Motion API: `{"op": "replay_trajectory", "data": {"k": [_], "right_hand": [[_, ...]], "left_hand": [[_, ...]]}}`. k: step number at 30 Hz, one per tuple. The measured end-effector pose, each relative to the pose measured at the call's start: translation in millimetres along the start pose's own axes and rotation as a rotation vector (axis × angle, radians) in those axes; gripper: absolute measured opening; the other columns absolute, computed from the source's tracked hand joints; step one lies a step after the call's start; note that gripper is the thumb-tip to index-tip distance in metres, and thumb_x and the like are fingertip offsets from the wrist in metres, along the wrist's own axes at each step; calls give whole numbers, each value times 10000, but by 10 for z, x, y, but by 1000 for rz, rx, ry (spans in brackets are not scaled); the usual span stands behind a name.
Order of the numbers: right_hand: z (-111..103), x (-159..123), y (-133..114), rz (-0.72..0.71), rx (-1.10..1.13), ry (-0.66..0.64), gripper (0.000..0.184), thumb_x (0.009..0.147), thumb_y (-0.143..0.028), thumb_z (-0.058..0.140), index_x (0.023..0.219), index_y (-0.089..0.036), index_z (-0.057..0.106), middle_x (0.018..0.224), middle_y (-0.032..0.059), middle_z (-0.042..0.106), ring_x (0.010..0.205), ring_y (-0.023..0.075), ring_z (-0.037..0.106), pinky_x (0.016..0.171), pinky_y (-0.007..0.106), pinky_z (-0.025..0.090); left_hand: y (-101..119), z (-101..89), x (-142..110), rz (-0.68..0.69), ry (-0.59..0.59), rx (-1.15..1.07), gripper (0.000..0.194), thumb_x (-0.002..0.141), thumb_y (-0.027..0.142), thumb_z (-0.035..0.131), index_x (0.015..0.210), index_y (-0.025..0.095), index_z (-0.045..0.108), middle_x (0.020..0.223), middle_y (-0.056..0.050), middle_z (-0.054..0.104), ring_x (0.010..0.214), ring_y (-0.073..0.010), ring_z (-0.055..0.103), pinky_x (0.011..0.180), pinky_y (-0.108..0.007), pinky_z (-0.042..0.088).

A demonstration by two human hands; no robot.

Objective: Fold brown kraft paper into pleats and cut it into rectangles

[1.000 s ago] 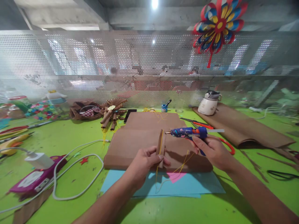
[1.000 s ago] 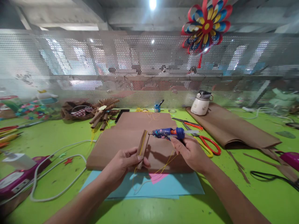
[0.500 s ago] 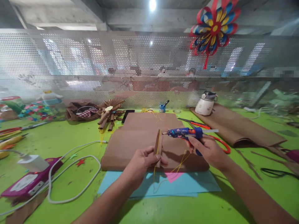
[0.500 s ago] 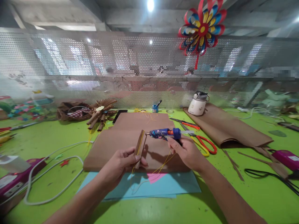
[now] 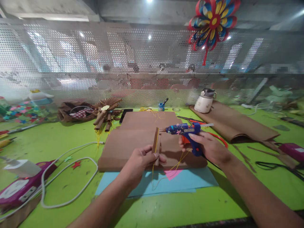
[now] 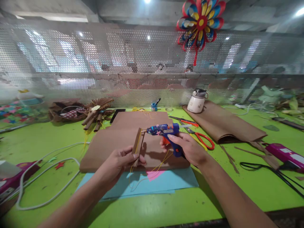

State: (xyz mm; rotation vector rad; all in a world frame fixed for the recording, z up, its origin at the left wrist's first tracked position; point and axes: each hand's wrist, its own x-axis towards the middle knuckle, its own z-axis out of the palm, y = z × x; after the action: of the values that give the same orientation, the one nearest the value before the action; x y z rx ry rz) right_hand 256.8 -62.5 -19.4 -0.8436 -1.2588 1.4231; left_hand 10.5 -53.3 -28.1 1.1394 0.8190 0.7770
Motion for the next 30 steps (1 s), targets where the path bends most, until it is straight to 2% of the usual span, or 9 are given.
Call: {"op": "replay_trajectory", "data": {"k": [8, 11, 14, 17, 20, 22, 24, 27, 30], "right_hand": [[21, 10, -34, 13, 173, -49, 314, 664, -115, 604, 970, -164, 659, 987, 91, 663, 719, 155, 568, 548, 257, 438], [34, 47, 14, 49, 172, 5, 284, 691, -123, 626, 969, -170, 663, 994, 82, 670, 707, 139, 573, 566, 250, 456], [44, 77, 74, 93, 92, 44, 269, 730, -196, 678, 996, -154, 674, 1028, 93, 675, 769, 151, 614, 684, 274, 508], [30, 98, 115, 86, 10, 101, 285, 744, -260, 708, 998, -134, 673, 1001, 105, 689, 832, 176, 644, 759, 301, 528], [-9, 113, 108, 85, -22, 147, 331, 775, -316, 692, 1053, -145, 643, 982, 105, 691, 730, 152, 646, 650, 267, 530], [-33, 111, 77, 118, -7, 126, 337, 795, -332, 668, 1079, -157, 623, 971, 102, 689, 630, 121, 614, 545, 231, 491], [-44, 95, 41, 150, 32, 88, 292, 807, -314, 643, 1050, -153, 625, 944, 97, 684, 588, 104, 574, 504, 218, 454], [-46, 51, 7, 143, 107, 51, 243, 748, -201, 639, 987, -155, 641, 877, 64, 668, 623, 111, 552, 555, 232, 457], [-53, 14, 17, 75, 162, 26, 432, 625, -91, 626, 1048, -180, 634, 920, 44, 649, 722, 135, 562, 675, 274, 483]], "left_hand": [[17, -2, 22, -71, 49, -111, 288, 714, 262, 704, 926, 85, 625, 823, -117, 686, 743, -195, 648, 749, -324, 511], [11, -1, 27, -18, 79, -122, 285, 728, 278, 701, 930, 99, 607, 852, -114, 687, 725, -188, 648, 758, -345, 518], [-16, 3, 34, 57, 133, -121, 375, 744, 301, 700, 1048, 121, 574, 909, -107, 685, 723, -180, 647, 756, -354, 519], [-54, -2, 55, 82, 139, -120, 434, 742, 308, 711, 1102, 126, 549, 920, -101, 684, 740, -180, 650, 767, -354, 514], [-69, -13, 69, 59, 129, -123, 411, 737, 292, 712, 1075, 122, 551, 882, -89, 684, 728, -178, 655, 758, -342, 510], [-56, -16, 65, 26, 133, -129, 386, 742, 281, 701, 1062, 127, 551, 874, -89, 686, 736, -188, 665, 754, -342, 508], [-36, -16, 56, -5, 135, -129, 356, 755, 274, 684, 1054, 136, 551, 877, -89, 690, 753, -196, 675, 763, -344, 503], [-21, -23, 53, -31, 138, -119, 310, 762, 269, 672, 1020, 144, 555, 880, -86, 694, 737, -192, 681, 731, -322, 492], [-34, -47, 73, -54, 143, -119, 298, 762, 273, 665, 1010, 149, 555, 884, -82, 691, 708, -193, 682, 661, -294, 470]]}}
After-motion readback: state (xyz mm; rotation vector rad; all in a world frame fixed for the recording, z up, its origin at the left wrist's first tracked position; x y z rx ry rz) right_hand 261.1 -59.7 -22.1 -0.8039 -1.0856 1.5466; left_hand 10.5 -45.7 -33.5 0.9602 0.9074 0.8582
